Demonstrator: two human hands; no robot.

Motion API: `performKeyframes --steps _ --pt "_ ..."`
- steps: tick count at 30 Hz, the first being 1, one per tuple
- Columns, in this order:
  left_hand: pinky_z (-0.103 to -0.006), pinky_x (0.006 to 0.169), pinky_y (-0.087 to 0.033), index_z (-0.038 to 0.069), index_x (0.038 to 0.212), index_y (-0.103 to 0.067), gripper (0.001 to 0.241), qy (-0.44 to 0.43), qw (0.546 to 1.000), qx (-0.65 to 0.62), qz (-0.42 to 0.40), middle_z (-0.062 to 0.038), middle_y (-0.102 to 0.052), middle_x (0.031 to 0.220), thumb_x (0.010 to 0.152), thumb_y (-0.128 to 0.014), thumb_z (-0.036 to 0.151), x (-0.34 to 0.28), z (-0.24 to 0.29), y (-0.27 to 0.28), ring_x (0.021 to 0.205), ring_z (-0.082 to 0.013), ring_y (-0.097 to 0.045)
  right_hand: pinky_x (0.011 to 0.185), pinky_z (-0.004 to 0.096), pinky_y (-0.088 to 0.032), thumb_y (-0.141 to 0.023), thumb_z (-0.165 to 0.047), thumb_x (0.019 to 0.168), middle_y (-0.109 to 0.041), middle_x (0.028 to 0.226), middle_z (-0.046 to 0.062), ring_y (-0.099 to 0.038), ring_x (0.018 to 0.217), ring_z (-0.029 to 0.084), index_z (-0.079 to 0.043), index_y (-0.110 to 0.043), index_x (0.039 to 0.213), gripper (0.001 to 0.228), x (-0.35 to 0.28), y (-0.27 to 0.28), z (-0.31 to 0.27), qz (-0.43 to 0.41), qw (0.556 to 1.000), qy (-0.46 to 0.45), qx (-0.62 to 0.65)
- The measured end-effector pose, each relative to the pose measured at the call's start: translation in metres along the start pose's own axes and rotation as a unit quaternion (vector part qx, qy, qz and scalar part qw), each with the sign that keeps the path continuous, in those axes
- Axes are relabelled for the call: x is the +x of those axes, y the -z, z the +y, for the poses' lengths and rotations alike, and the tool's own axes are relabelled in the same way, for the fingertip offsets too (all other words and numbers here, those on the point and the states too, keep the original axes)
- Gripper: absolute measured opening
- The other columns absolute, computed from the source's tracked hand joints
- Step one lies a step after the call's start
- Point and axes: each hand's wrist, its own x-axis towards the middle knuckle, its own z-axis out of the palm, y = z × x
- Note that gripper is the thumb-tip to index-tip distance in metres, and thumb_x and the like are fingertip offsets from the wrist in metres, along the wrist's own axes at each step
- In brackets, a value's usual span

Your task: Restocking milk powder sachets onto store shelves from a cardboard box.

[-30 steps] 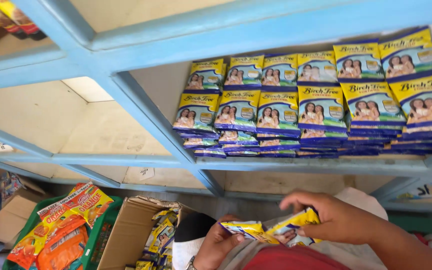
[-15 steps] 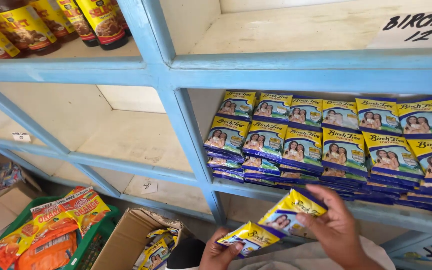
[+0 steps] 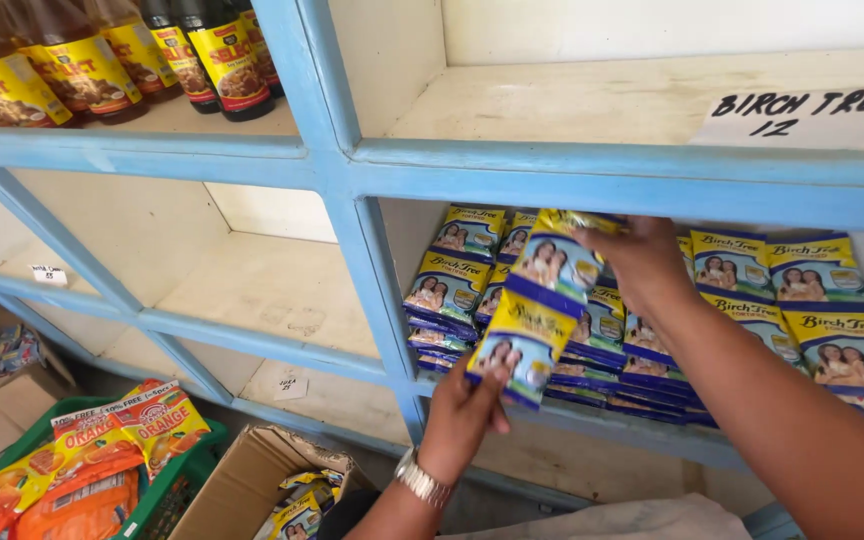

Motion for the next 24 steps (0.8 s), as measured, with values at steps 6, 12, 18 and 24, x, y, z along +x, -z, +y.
performKeyframes --steps 6,12,18,24 --pt "-0.0234 0.042 -0.046 0.003 0.122 -0.06 0.032 -0.028 0.994 -0.088 0.059 -0.005 -0.067 0.078 0.102 -0.062 0.027 0.045 -0.005 -0.022 0.048 -0.0105 -0.061 0.095 0.042 -0.055 -0.074 -0.008 0.091 -0.066 0.118 0.013 -0.065 0.108 0.027 0.001 -0.062 0.122 0.035 0.082 0.023 0.071 0.046 0.995 -0.006 -0.088" --pt "-0.0242 0.045 -0.051 0.007 0.127 -0.056 0.028 -0.028 0.989 -0.125 0.071 -0.004 -0.071 0.088 0.101 -0.057 0.019 0.047 -0.02 -0.028 0.053 -0.0122 -0.065 0.098 0.049 -0.05 -0.064 -0.042 0.099 -0.062 0.125 0.02 -0.062 0.116 0.039 -0.005 -0.062 0.133 0.05 0.055 -0.018 0.072 -0.005 0.87 0.02 -0.493" --pt "-0.0251 0.054 -0.056 0.006 0.134 -0.054 0.032 -0.054 0.984 -0.155 0.062 -0.006 -0.071 0.102 0.103 -0.056 0.014 0.023 -0.048 -0.012 0.061 -0.0129 -0.069 0.104 0.054 -0.039 -0.045 -0.058 0.095 -0.043 0.141 0.016 -0.046 0.132 0.036 -0.018 -0.047 0.151 0.069 0.024 -0.053 0.061 -0.155 0.755 0.034 -0.637" --pt "-0.0271 0.061 -0.058 0.004 0.129 -0.061 0.025 0.003 0.992 -0.124 0.007 -0.007 -0.072 0.107 0.105 -0.056 0.01 -0.009 -0.123 0.037 0.066 -0.0139 -0.07 0.106 0.052 -0.039 -0.041 -0.057 0.101 -0.044 0.136 0.019 -0.045 0.127 0.038 -0.013 -0.042 0.155 0.07 0.045 -0.026 0.092 -0.188 0.747 0.042 -0.636"
